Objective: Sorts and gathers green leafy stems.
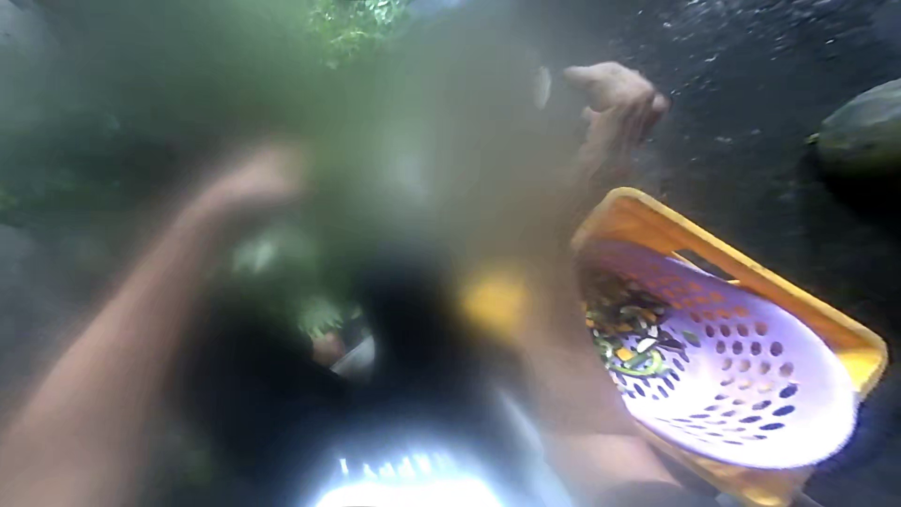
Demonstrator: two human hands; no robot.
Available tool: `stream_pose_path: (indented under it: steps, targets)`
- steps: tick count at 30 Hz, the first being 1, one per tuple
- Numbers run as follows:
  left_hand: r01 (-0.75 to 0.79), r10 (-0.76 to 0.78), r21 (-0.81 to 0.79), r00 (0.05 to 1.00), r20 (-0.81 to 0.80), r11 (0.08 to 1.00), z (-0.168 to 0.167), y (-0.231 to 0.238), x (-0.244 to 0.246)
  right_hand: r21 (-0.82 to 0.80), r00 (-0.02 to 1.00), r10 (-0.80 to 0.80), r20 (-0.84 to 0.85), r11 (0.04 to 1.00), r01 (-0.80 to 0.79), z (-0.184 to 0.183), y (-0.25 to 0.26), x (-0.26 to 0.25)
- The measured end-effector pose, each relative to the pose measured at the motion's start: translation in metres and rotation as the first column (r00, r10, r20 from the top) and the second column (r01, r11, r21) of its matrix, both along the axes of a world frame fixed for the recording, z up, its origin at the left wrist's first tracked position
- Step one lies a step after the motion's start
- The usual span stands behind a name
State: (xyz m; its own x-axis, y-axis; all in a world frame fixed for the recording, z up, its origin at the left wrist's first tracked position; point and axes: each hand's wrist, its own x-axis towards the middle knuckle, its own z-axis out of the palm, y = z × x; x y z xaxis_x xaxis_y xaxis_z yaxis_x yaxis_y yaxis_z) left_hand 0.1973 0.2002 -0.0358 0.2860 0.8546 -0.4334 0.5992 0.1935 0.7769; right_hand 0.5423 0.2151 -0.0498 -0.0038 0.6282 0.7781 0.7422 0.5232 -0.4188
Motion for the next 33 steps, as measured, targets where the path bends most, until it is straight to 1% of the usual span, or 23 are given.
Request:
stream_pose_path:
  steps: [2, 3, 4, 5, 7, 8, 10, 11, 15, 17, 18, 19, 21, 23, 24, 25, 27, 28, 29, 30, 31, 32, 33]
  targets:
    - [0.020, -0.019, 0.023, 1.000, -0.024, 1.000, 0.004, 0.004, 0.001, -0.006, 0.989, 0.140, -0.055, 0.990, -0.141, -0.011, 0.005, -0.001]
    - [0.016, -0.014, 0.039, 0.999, -0.038, 0.999, 0.006, 0.005, 0.002, -0.063, 0.966, 0.231, -0.120, 0.969, -0.239, -0.036, 0.014, 0.001]
    - [0.009, -0.006, 0.053, 0.999, -0.049, 0.999, 0.007, 0.005, 0.003, -0.173, 0.915, 0.332, -0.229, 0.911, -0.373, -0.057, 0.020, 0.000]
    - [-0.005, 0.009, 0.061, 0.998, -0.058, 0.998, 0.009, 0.003, 0.004, -0.291, 0.830, 0.394, -0.394, 0.803, -0.520, -0.070, 0.023, -0.005]
    - [-0.027, 0.032, 0.088, 0.998, -0.056, 0.996, 0.010, 0.001, 0.007, -0.428, 0.670, 0.337, -0.661, 0.564, -0.706, -0.080, 0.029, -0.025]
    - [-0.026, 0.030, 0.096, 0.999, -0.043, 0.995, 0.008, 0.001, 0.007, -0.459, 0.629, 0.273, -0.728, 0.487, -0.743, -0.081, 0.032, -0.036]
    - [-0.015, 0.015, 0.087, 1.000, -0.003, 0.996, 0.005, -0.001, 0.010, -0.452, 0.556, 0.189, -0.809, 0.402, -0.796, -0.083, 0.035, -0.058]
    - [-0.012, 0.011, 0.075, 1.000, 0.015, 0.997, 0.007, -0.003, 0.014, -0.449, 0.540, 0.186, -0.821, 0.374, -0.811, -0.083, 0.037, -0.065]
    - [-0.022, 0.020, 0.041, 0.998, 0.064, 0.999, 0.006, -0.003, 0.010, -0.394, 0.446, 0.119, -0.887, 0.310, -0.865, -0.081, 0.042, -0.066]
    - [-0.030, 0.029, 0.026, 0.999, 0.039, 0.999, 0.009, -0.004, 0.008, -0.377, 0.413, 0.044, -0.910, 0.329, -0.866, -0.081, 0.044, -0.047]
    - [-0.021, 0.020, 0.028, 0.999, 0.036, 0.999, 0.008, -0.004, 0.004, -0.393, 0.425, 0.006, -0.905, 0.368, -0.843, -0.082, 0.045, -0.035]
    - [0.012, -0.012, 0.041, 1.000, 0.015, 0.999, 0.004, -0.003, -0.001, -0.435, 0.471, -0.020, -0.882, 0.418, -0.797, -0.083, 0.046, -0.021]
    - [0.109, -0.102, 0.075, 0.990, -0.094, 0.991, 0.003, -0.001, -0.004, -0.569, 0.636, -0.069, -0.768, 0.529, -0.630, -0.083, 0.046, 0.006]
    - [0.194, -0.171, 0.070, 0.954, -0.248, 0.979, 0.005, 0.000, 0.000, -0.711, 0.813, -0.158, -0.560, 0.594, -0.375, -0.083, 0.043, 0.031]
    - [0.230, -0.196, 0.070, 0.926, -0.323, 0.971, 0.005, 0.000, 0.000, -0.785, 0.896, -0.191, -0.401, 0.576, -0.228, -0.081, 0.041, 0.046]
    - [0.267, -0.213, 0.087, 0.896, -0.390, 0.960, 0.004, 0.000, 0.000, -0.855, 0.958, -0.193, -0.212, 0.512, -0.086, -0.076, 0.040, 0.059]
    - [0.342, -0.243, 0.133, 0.845, -0.477, 0.930, 0.006, 0.000, 0.004, -0.905, 0.988, -0.120, 0.102, 0.401, 0.142, -0.072, 0.034, 0.075]
    - [0.372, -0.256, 0.143, 0.825, -0.505, 0.917, 0.008, 0.000, 0.006, -0.898, 0.980, -0.061, 0.190, 0.392, 0.198, -0.071, 0.028, 0.076]
    - [0.400, -0.264, 0.156, 0.803, -0.534, 0.903, 0.007, 0.002, 0.007, -0.875, 0.971, -0.018, 0.238, 0.429, 0.222, -0.071, 0.025, 0.073]
    - [0.430, -0.270, 0.171, 0.781, -0.563, 0.886, 0.004, 0.005, 0.007, -0.829, 0.966, 0.030, 0.257, 0.521, 0.204, -0.072, 0.025, 0.069]
    - [0.453, -0.274, 0.188, 0.768, -0.578, 0.872, 0.001, 0.010, 0.006, -0.760, 0.965, 0.093, 0.246, 0.636, 0.133, -0.075, 0.028, 0.062]
    - [0.472, -0.283, 0.196, 0.759, -0.586, 0.859, -0.002, 0.015, 0.006, -0.675, 0.959, 0.187, 0.214, 0.737, 0.007, -0.078, 0.031, 0.052]
    - [0.493, -0.298, 0.196, 0.748, -0.593, 0.847, -0.005, 0.020, 0.005, -0.582, 0.935, 0.293, 0.198, 0.803, -0.129, -0.081, 0.036, 0.037]
